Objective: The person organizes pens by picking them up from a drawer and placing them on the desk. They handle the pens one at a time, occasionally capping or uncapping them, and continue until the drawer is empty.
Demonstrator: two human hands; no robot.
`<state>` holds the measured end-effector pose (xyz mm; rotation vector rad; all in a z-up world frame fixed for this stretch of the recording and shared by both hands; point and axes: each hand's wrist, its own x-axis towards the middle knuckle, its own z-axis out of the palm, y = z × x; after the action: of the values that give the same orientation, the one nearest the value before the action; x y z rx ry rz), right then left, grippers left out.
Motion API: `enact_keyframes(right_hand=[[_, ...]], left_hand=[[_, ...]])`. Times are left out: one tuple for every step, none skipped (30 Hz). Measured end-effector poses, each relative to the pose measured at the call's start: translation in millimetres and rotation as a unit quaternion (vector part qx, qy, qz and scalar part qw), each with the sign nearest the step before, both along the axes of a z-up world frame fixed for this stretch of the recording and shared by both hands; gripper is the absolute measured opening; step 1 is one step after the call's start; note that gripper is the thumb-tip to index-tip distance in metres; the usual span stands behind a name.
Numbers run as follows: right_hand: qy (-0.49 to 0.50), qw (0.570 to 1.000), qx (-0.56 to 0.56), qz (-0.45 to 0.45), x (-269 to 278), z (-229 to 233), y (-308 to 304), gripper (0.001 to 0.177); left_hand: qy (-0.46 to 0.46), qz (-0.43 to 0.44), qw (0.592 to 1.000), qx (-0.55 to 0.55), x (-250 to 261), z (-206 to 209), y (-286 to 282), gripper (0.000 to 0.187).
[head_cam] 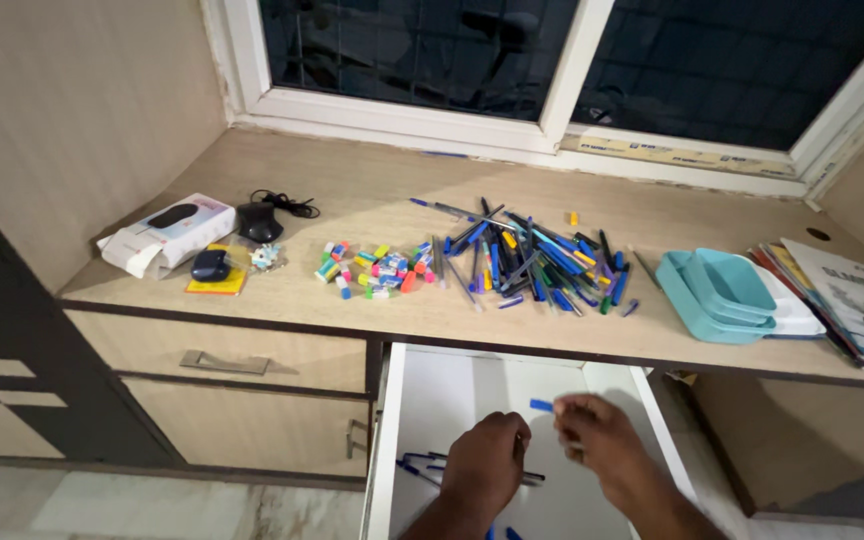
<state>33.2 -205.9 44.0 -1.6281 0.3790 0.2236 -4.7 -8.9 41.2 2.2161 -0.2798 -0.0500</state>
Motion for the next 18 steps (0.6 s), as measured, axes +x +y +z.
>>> enact_keyframes(right_hand=[[-0.013, 1.0, 0.005, -0.006, 7, 9, 3, 0.01], [-0.027, 1.0, 0.01, -0.011, 15, 17, 5, 0.008], [-0.045, 0.999, 0.021, -0.016, 26, 25, 8, 0.007], [-0.063, 0.997, 0.031, -0.022, 38, 32, 10, 0.008], [-0.081, 0.996, 0.039, -0.024, 51, 38, 13, 0.009], [-0.098, 0.994, 0.046, -0.027, 64, 43, 15, 0.01], [-0.109, 0.993, 0.049, -0.01, 80, 50, 16, 0.013], [-0.121, 0.991, 0.051, 0.007, 94, 57, 19, 0.016], [-0.122, 0.992, 0.044, 0.001, 107, 64, 23, 0.018], [-0.123, 0.992, 0.037, -0.006, 119, 73, 28, 0.02], [-0.123, 0.992, 0.029, -0.014, 129, 82, 33, 0.023], [-0.136, 0.99, 0.031, -0.006, 138, 92, 37, 0.027], [-0.148, 0.988, 0.032, 0.002, 143, 102, 38, 0.032], [-0.16, 0.987, 0.033, 0.01, 145, 108, 40, 0.037], [-0.177, 0.983, 0.033, 0.017, 142, 109, 41, 0.038], [-0.194, 0.98, 0.033, 0.024, 139, 109, 40, 0.04], [-0.211, 0.976, 0.033, 0.032, 136, 107, 38, 0.041], [-0.216, 0.976, 0.026, 0.033, 132, 100, 37, 0.037]], left_hand=[[0.01, -0.004, 1.0, 0.009, 0, 0, 0, 0.008], [0.02, -0.009, 1.0, 0.019, 1, -1, -1, 0.009], [0.012, -0.015, 1.0, 0.016, 1, -3, -2, 0.009], [0.004, -0.021, 1.0, 0.014, 1, -6, -3, 0.009], [-0.004, -0.027, 1.0, 0.012, 2, -9, -4, 0.01], [-0.005, -0.032, 0.999, 0.017, 1, -12, -4, 0.01], [-0.007, -0.036, 0.999, 0.022, 2, -14, -4, 0.011], [-0.009, -0.041, 0.999, 0.028, 3, -15, -4, 0.011], [-0.001, -0.04, 0.999, 0.024, 3, -15, -3, 0.011], [0.007, -0.039, 0.999, 0.02, 2, -14, -1, 0.012], [0.015, -0.038, 0.999, 0.014, 0, -12, -1, 0.012], [0.02, -0.039, 0.999, 0.015, 0, -10, 0, 0.012], [0.025, -0.04, 0.999, 0.015, -1, -8, 1, 0.012], [0.031, -0.04, 0.999, 0.015, -1, -6, 2, 0.012], [0.038, -0.043, 0.998, 0.014, 0, -5, 2, 0.012], [0.044, -0.046, 0.998, 0.013, 0, -4, 2, 0.012], [0.052, -0.048, 0.997, 0.011, 0, -4, 2, 0.012], [0.051, -0.053, 0.997, 0.021, 2, -5, 2, 0.012]])
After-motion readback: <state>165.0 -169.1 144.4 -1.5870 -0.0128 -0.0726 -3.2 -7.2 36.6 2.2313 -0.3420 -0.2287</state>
